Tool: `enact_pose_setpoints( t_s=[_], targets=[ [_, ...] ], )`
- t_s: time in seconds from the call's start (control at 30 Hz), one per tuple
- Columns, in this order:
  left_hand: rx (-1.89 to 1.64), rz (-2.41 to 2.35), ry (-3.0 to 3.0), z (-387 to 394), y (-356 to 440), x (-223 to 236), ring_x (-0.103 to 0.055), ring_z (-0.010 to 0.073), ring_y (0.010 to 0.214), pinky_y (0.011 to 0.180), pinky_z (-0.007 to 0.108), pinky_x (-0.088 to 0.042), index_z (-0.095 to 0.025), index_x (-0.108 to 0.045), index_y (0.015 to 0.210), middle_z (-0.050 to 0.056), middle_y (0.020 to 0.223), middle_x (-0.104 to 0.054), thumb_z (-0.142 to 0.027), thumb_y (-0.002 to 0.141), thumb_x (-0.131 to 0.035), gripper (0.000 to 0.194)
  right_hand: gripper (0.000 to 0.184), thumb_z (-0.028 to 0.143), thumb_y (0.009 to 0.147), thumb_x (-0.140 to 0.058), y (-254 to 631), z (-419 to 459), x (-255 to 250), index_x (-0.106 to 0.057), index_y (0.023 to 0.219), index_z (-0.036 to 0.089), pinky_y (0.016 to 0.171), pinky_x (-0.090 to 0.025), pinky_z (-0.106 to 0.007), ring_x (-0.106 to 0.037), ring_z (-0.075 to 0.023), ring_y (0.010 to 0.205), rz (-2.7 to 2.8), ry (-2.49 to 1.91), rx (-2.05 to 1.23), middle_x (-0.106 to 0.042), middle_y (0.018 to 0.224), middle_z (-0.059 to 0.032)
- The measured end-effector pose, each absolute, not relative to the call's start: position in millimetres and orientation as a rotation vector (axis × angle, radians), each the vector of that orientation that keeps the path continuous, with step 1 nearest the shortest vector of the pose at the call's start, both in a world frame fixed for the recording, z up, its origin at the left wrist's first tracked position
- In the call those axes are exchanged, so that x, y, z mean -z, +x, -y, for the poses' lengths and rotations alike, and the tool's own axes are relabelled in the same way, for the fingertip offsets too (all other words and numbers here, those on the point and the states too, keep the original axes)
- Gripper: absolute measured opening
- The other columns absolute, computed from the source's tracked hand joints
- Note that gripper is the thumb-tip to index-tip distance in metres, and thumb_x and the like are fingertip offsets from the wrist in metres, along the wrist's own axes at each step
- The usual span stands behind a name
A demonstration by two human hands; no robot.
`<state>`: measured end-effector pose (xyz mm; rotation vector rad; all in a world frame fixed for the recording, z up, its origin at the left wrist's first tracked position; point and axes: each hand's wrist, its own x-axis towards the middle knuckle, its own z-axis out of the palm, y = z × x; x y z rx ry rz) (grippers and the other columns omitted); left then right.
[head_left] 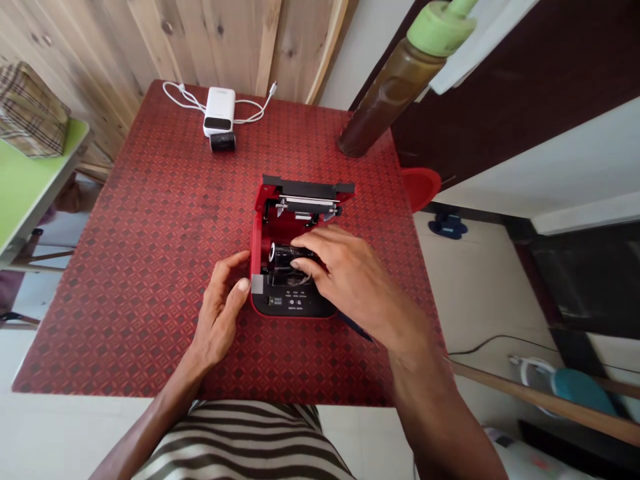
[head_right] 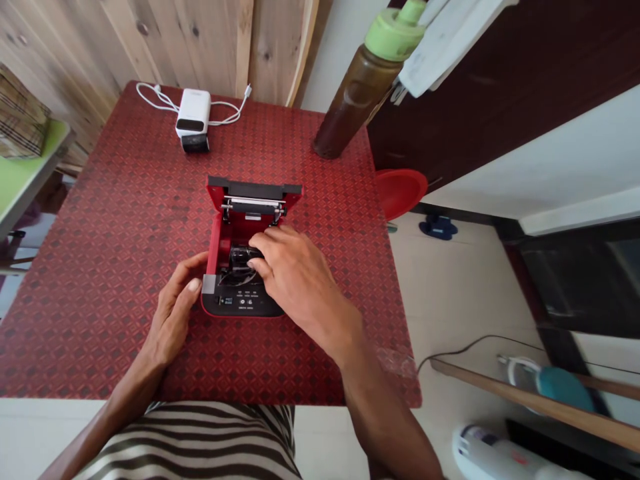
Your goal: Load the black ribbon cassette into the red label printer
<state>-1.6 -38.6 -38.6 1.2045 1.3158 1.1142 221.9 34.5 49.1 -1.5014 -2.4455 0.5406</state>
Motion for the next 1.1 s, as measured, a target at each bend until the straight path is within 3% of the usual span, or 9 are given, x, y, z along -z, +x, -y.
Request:
enact_pose_setpoints(
  t_s=[0.1, 0.27, 0.5, 0.83, 1.1],
  targets=[
    [-1.113, -1.330, 1.205, 38.4, -1.5, 38.2, -0.071, 0.0371, 0.143, 0.123, 0.057, -0.052, -0.026, -0.072, 0.150, 0.013, 0.152, -0.078, -0.063, 0.114, -0.063, 0.052, 0.013, 0.008, 0.107, -0.073, 215.1, -38.6, -45.5, -0.080, 0.104, 0.019, 0.101, -0.056, -0.044, -0.076, -0.0322, 0.113, 2.541, -1.549, -0.458, -0.086, 0.112, -0.0120],
    [-1.131, -1.321, 1.202, 38.4, -0.8, 38.6, -0.074, 0.0340, 0.136, 0.118, 0.053, -0.056, -0.027, -0.073, 0.150, 0.012, 0.149, -0.079, -0.061, 0.114, -0.064, 0.051, 0.027, 0.007, 0.103, -0.078, 211.9, -47.2, -40.9, -0.080, 0.128, 0.018, 0.111, -0.056, -0.047, -0.075, -0.0344, 0.130, 2.573, -1.565, -0.407, -0.086, 0.133, -0.0143],
    [-1.135, -1.326, 1.190, 38.4, 0.3, 38.5, -0.073, 0.0339, 0.135, 0.117, 0.053, -0.056, -0.026, -0.073, 0.150, 0.012, 0.146, -0.079, -0.062, 0.114, -0.064, 0.052, 0.012, 0.014, 0.111, -0.072, 213.0, -53.9, -38.8, -0.083, 0.111, 0.018, 0.105, -0.054, -0.044, -0.077, -0.0315, 0.118, 2.677, -1.574, -0.352, -0.088, 0.117, -0.0129],
    [-1.112, -1.335, 1.198, 38.3, -1.3, 39.1, -0.071, 0.0368, 0.140, 0.121, 0.055, -0.052, -0.026, -0.073, 0.150, 0.012, 0.150, -0.078, -0.063, 0.113, -0.064, 0.053, 0.028, 0.002, 0.108, -0.063, 190.8, -62.9, -50.9, -0.085, 0.116, 0.017, 0.091, -0.053, -0.038, -0.081, -0.0292, 0.107, 2.830, -1.667, -0.282, -0.089, 0.111, -0.0152],
    [-1.113, -1.346, 1.219, 37.1, -1.4, 36.8, -0.074, 0.0367, 0.136, 0.117, 0.056, -0.056, -0.029, -0.074, 0.149, 0.011, 0.147, -0.080, -0.064, 0.113, -0.064, 0.052, 0.039, -0.004, 0.108, -0.052, 213.6, -48.3, -55.9, -0.084, 0.115, 0.017, 0.101, -0.059, -0.041, -0.082, -0.0278, 0.108, 2.607, -1.539, -0.507, -0.089, 0.115, -0.0127]
  ],
)
